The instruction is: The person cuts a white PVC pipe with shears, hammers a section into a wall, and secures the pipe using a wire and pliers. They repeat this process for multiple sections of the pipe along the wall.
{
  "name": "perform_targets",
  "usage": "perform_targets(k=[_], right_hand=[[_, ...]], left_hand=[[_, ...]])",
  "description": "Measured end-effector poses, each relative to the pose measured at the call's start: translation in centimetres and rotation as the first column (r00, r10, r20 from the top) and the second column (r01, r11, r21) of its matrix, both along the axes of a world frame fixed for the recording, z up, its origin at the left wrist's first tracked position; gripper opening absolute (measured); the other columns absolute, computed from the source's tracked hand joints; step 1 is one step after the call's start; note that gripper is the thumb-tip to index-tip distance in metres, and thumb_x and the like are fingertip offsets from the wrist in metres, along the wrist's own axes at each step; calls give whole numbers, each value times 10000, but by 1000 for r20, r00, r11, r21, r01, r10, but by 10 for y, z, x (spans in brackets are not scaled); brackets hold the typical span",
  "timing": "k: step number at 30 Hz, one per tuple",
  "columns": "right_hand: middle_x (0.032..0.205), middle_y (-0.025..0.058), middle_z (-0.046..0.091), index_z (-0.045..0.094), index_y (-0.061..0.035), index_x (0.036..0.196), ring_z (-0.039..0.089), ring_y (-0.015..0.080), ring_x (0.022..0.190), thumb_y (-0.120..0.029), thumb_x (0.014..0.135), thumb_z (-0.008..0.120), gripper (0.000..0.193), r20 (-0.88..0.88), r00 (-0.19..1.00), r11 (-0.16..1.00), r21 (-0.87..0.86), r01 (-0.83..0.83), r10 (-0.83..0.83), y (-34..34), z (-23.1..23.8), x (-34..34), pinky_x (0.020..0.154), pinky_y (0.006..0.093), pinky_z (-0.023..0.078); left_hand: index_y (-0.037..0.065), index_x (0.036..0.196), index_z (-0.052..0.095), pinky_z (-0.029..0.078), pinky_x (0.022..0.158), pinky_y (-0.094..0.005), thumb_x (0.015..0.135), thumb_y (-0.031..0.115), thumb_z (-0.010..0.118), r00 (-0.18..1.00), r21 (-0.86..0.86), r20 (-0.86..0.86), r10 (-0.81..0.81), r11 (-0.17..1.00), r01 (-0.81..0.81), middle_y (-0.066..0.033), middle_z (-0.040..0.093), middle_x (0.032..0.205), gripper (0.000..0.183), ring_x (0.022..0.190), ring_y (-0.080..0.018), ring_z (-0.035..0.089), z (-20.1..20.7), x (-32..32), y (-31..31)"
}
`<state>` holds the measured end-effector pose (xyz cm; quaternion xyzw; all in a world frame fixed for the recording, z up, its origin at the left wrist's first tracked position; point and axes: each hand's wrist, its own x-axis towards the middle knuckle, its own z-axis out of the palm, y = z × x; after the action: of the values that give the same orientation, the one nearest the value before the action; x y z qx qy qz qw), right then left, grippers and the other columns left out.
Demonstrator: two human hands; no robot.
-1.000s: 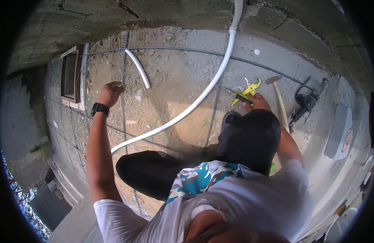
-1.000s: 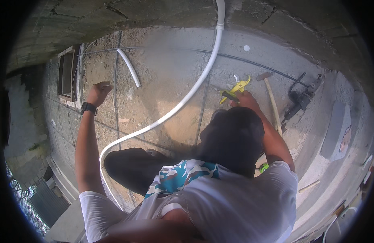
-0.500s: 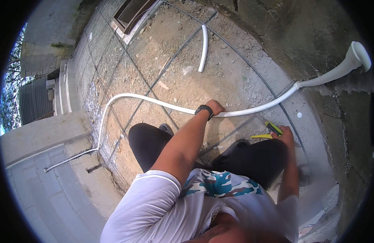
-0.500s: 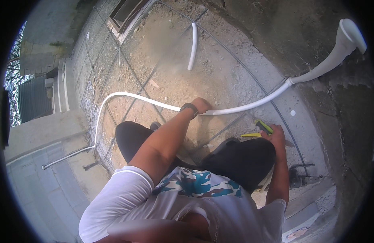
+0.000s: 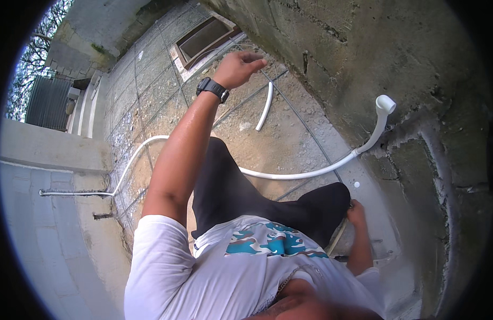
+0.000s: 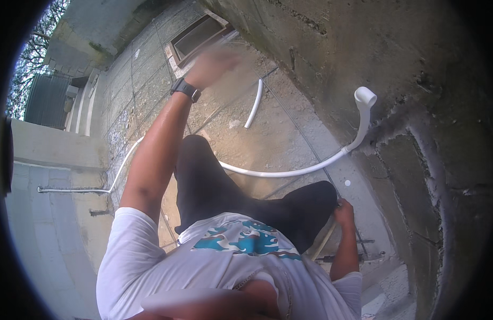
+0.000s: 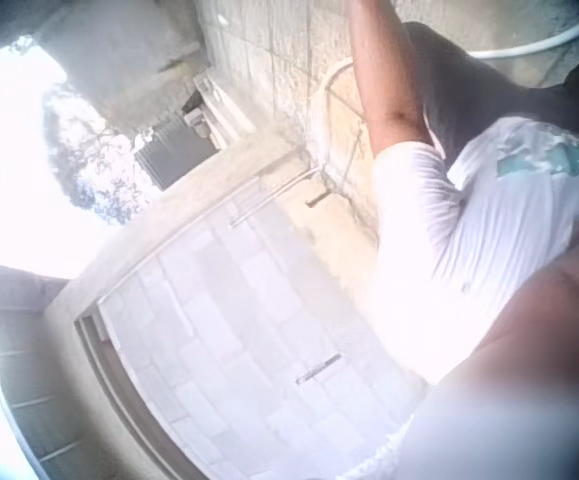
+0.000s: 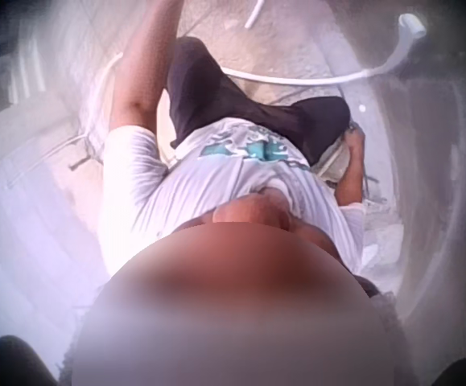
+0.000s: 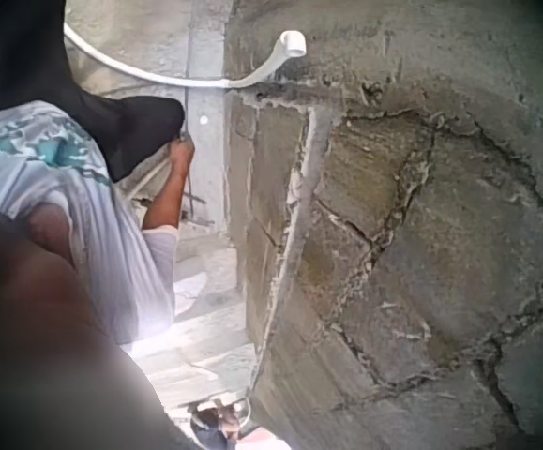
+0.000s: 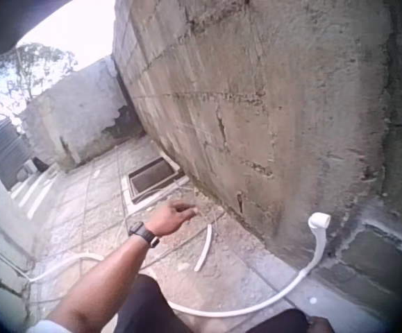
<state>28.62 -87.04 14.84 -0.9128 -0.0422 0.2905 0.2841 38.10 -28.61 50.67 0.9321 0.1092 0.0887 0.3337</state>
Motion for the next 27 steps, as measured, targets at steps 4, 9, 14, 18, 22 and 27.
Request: perform_targets(k=[4,9,14,18,22,27], right_hand=[[1082,281,717,701,-10,1129,691,444,1049,-378,894,725,437,-87,991,993,-76,92,-99,-9,46,-5,894,480,536],[1097,285,705,684,3,1073,659,469,1093,-493,939,673,514,-16,971,969,-81,235,-237,-28,57,-25,914,488,519],[1052,306,685,681,33,1028,626,504,1081,-495,981,605,536,43,867,868,13,497,-497,-28,36,-73,913,508,500],[921,199,715,708,10,1014,694,318,877,-429,1013,596,454,-263,610,596,143,791,-747,-17,4,-118,815,407,530],[943,98,714,710,2,1135,681,152,875,-306,1027,605,343,-450,419,223,425,877,-789,-12,-18,-205,836,306,532],[1086,66,724,672,35,1227,673,129,990,-180,976,658,331,-273,518,250,639,728,-811,27,-3,-278,900,292,533]], left_hand=[[17,1211,738,560,878,-385,926,429,733,976,189,-43,-213,958,217,-189,763,1081,502,990,-281,731,84,3,-28],[-4,1258,697,577,875,-381,909,315,787,920,291,-142,-364,873,391,-193,733,1121,481,994,-271,737,107,6,-72],[27,1347,635,579,888,-384,849,264,843,761,192,5,-649,748,636,-159,687,1069,589,1011,-273,718,61,47,-152],[41,1388,614,569,908,-383,830,234,862,666,3,197,-720,680,734,-151,683,1141,641,1027,-277,707,16,74,-197],[46,1401,610,551,917,-378,812,225,875,492,-10,289,-821,511,859,-147,706,1177,670,1061,-281,705,-10,83,-218],[-43,1408,555,545,991,-382,883,112,816,453,-65,429,-781,474,878,-192,693,1253,606,1127,-250,684,-38,91,-222]])
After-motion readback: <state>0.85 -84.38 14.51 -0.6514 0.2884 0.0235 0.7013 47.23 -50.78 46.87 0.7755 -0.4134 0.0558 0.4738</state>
